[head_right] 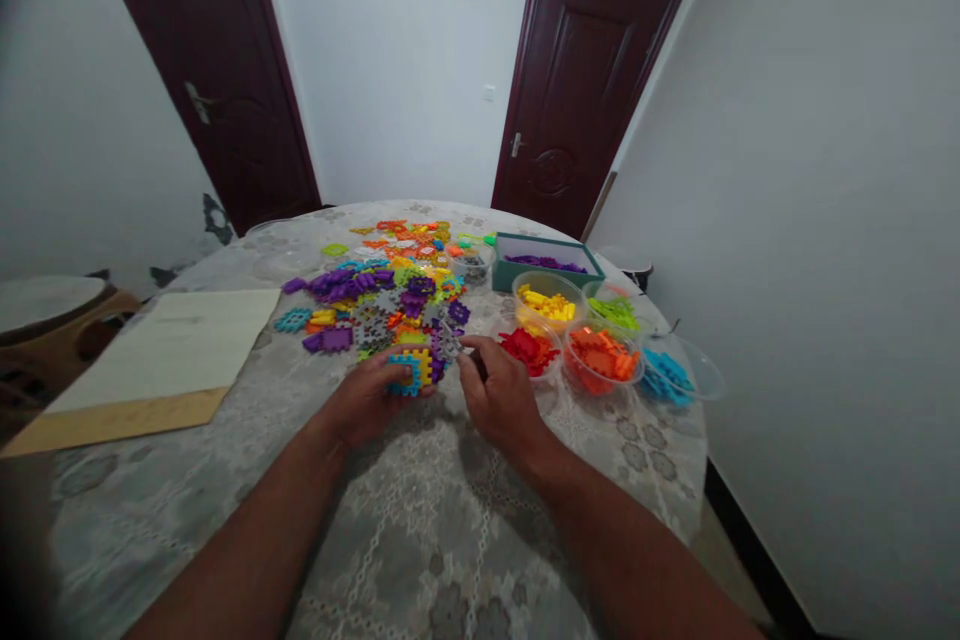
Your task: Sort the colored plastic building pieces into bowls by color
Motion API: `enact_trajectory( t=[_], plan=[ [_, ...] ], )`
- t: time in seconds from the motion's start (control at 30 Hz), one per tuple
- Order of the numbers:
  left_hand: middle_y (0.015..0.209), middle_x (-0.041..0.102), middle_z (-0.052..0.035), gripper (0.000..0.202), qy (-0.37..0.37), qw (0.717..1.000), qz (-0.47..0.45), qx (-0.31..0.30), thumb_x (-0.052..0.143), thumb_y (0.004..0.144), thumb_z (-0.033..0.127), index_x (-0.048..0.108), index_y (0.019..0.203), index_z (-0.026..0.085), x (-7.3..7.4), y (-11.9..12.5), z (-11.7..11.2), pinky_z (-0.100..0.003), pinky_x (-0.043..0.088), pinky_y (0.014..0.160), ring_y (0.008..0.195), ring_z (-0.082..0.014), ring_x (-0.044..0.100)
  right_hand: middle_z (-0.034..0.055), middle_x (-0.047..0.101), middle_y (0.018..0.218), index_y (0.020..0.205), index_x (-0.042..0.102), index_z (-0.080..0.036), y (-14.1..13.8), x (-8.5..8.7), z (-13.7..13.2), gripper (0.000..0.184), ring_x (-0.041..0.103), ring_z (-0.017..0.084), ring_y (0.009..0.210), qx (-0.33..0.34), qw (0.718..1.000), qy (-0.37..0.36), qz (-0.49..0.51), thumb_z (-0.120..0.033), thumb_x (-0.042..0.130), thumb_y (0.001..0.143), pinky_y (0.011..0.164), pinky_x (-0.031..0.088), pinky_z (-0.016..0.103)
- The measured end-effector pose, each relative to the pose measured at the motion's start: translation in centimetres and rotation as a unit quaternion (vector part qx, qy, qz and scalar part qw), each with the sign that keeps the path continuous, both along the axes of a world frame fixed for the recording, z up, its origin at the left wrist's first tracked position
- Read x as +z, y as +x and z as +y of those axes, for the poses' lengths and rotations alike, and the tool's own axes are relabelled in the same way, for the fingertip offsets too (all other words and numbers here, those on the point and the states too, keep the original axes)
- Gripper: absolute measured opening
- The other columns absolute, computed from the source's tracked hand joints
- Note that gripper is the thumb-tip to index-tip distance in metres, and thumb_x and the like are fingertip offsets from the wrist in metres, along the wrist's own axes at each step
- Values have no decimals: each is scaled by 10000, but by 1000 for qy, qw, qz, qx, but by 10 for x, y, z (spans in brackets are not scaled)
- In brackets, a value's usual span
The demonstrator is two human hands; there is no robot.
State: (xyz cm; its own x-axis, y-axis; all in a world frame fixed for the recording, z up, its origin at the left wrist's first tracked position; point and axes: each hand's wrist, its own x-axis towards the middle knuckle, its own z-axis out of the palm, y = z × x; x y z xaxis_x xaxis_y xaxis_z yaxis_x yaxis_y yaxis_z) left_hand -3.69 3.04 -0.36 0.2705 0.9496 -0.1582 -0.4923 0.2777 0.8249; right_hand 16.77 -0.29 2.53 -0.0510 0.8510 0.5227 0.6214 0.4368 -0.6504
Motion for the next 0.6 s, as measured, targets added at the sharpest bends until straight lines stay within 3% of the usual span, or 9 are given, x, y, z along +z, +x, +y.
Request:
enact_trajectory(
  t=[0.2, 0.4, 0.6],
  plan=[
    [1171, 750, -151, 370, -22, 999, -8, 36, 703, 733, 80, 717, 1100, 123, -3, -4, 9, -425, 687, 805, 988, -267, 741, 78, 759, 1048, 1124, 735, -206, 11, 15, 2, 233, 701, 211, 993, 33, 999, 29, -13, -237, 533, 1014, 900, 523, 337],
    [1158, 753, -153, 284, -38, 998, -9, 48, 683, 805, 74, 719, 1083, 113, -3, -2, 10, -403, 696, 777, 963, -255, 750, -29, 629, 742, 1058, 699, -220, 41, 31, 8, 148, 575, 134, 654, 58, 990, -109, 65, -287, 604, 966, 616, 445, 256],
    [1139, 757, -180, 201, -56, 997, 5, 53, 672, 876, 78, 722, 1071, 83, -3, -1, 12, -389, 702, 745, 895, -248, 766, -45, 598, 718, 1013, 674, -212, 62, 31, 19, 143, 529, 101, 543, 136, 955, -210, 159, -329, 625, 948, 493, 390, 220]
  ],
)
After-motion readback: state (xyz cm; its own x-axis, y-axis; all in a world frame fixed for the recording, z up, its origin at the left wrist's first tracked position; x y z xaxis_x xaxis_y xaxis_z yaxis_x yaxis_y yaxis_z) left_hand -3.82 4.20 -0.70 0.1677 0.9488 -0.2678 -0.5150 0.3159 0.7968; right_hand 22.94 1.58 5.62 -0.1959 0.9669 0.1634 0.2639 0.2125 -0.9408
